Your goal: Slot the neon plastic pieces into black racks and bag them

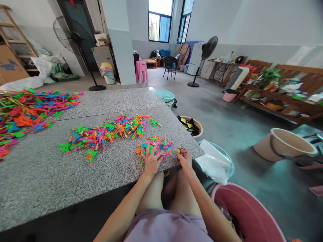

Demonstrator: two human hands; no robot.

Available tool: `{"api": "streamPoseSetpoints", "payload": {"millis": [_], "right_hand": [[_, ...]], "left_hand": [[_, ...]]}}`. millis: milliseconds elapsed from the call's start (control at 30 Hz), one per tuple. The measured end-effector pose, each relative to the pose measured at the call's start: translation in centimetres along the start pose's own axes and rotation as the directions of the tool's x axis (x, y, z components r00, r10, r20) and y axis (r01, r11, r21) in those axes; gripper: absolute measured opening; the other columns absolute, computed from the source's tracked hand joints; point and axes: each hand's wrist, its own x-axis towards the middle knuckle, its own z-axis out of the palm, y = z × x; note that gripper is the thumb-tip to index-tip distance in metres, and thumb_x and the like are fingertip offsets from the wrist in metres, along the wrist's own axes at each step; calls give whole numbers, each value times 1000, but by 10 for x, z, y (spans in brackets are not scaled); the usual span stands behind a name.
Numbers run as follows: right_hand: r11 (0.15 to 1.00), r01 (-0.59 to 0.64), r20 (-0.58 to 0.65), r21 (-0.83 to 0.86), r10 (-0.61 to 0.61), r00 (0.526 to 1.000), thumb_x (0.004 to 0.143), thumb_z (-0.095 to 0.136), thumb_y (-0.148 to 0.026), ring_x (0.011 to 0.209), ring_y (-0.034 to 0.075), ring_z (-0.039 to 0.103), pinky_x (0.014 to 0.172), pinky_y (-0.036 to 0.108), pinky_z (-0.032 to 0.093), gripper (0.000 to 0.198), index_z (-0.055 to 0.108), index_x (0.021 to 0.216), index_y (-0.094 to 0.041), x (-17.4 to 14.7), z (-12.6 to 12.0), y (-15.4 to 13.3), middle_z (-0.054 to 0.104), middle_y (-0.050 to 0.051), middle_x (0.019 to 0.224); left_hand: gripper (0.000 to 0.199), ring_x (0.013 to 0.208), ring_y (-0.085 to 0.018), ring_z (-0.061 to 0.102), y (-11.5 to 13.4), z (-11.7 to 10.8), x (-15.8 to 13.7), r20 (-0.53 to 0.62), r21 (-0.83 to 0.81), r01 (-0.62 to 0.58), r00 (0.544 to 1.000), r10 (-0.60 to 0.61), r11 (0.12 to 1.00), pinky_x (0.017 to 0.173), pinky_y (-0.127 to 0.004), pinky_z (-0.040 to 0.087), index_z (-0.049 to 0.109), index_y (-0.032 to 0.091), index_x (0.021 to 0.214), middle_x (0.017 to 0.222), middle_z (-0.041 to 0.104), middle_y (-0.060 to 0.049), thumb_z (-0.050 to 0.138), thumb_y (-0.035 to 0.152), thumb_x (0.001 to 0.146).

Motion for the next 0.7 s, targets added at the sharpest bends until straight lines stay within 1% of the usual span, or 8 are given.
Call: {"api": "streamPoseSetpoints", "payload": {"millis": [100, 167, 267, 400, 467, 533, 633, 700], "right_hand": [[997, -38, 25, 63, 37, 999, 59, 68, -36, 47, 12, 49, 44, 25, 47, 25, 55, 73, -20, -7, 5, -7, 55, -5, 57], [996, -41, 48, 76, 37, 998, 59, 68, -35, 48, 12, 49, 45, 25, 47, 24, 56, 73, -20, -13, 6, -10, 55, -5, 58], [996, -47, 80, 77, 41, 996, 60, 67, -35, 50, 13, 50, 47, 24, 47, 23, 55, 73, -20, -24, 5, -7, 56, -4, 57], [997, -75, 163, 36, 68, 984, 59, 64, -35, 47, 13, 50, 47, 25, 47, 21, 54, 70, -21, -38, 5, 0, 54, -6, 54], [998, -66, 188, -21, 69, 980, 59, 63, -35, 46, 13, 51, 47, 25, 47, 19, 54, 67, -21, -42, 6, 1, 53, -6, 51], [996, -37, 190, -85, 52, 980, 59, 62, -35, 46, 14, 54, 47, 25, 47, 17, 53, 64, -21, -43, 6, 2, 54, -6, 49], [994, -7, 145, -109, 23, 989, 58, 64, -36, 44, 16, 56, 44, 25, 47, 17, 55, 60, -21, -40, 7, 4, 56, -4, 45], [996, 4, 108, -86, 5, 994, 56, 65, -35, 40, 17, 56, 40, 25, 46, 17, 56, 58, -21, -37, 7, 5, 57, -3, 42]], "left_hand": [[27, 120, -31, 52, -5, 2, 12, -33, -61, 79, 996, -81, 995, 105, -52, 33, 71, 27, 114, 114, 68, -9, 60, 36, 90], [31, 103, -26, 60, -9, 3, 22, -28, -122, 105, 994, -110, 987, 97, -44, 42, 67, 22, 119, 99, 71, -9, 58, 32, 92], [22, 94, -24, 62, -17, 0, 33, -2, -224, 127, 991, -131, 966, 93, -41, 44, 70, 20, 107, 88, 70, -7, 62, 29, 88], [17, 106, -25, 58, -20, -7, 35, 12, -404, 174, 983, -185, 898, 99, -47, 41, 68, 16, 90, 101, 67, -8, 68, 32, 85], [20, 103, -23, 59, -20, -9, 33, 31, -525, 213, 972, -232, 824, 96, -46, 45, 65, 14, 91, 103, 65, -7, 67, 34, 86], [23, 93, -19, 62, -19, -10, 29, 70, -650, 267, 953, -294, 711, 87, -41, 51, 63, 13, 96, 100, 65, -5, 64, 35, 90], [26, 80, -16, 64, -16, -13, 18, 166, -805, 345, 913, -374, 483, 74, -35, 55, 61, 13, 101, 94, 65, -4, 58, 38, 94], [27, 77, -15, 65, -13, -17, 8, 250, -863, 386, 887, -388, 325, 71, -33, 56, 60, 13, 96, 89, 66, -4, 58, 40, 92]]}}
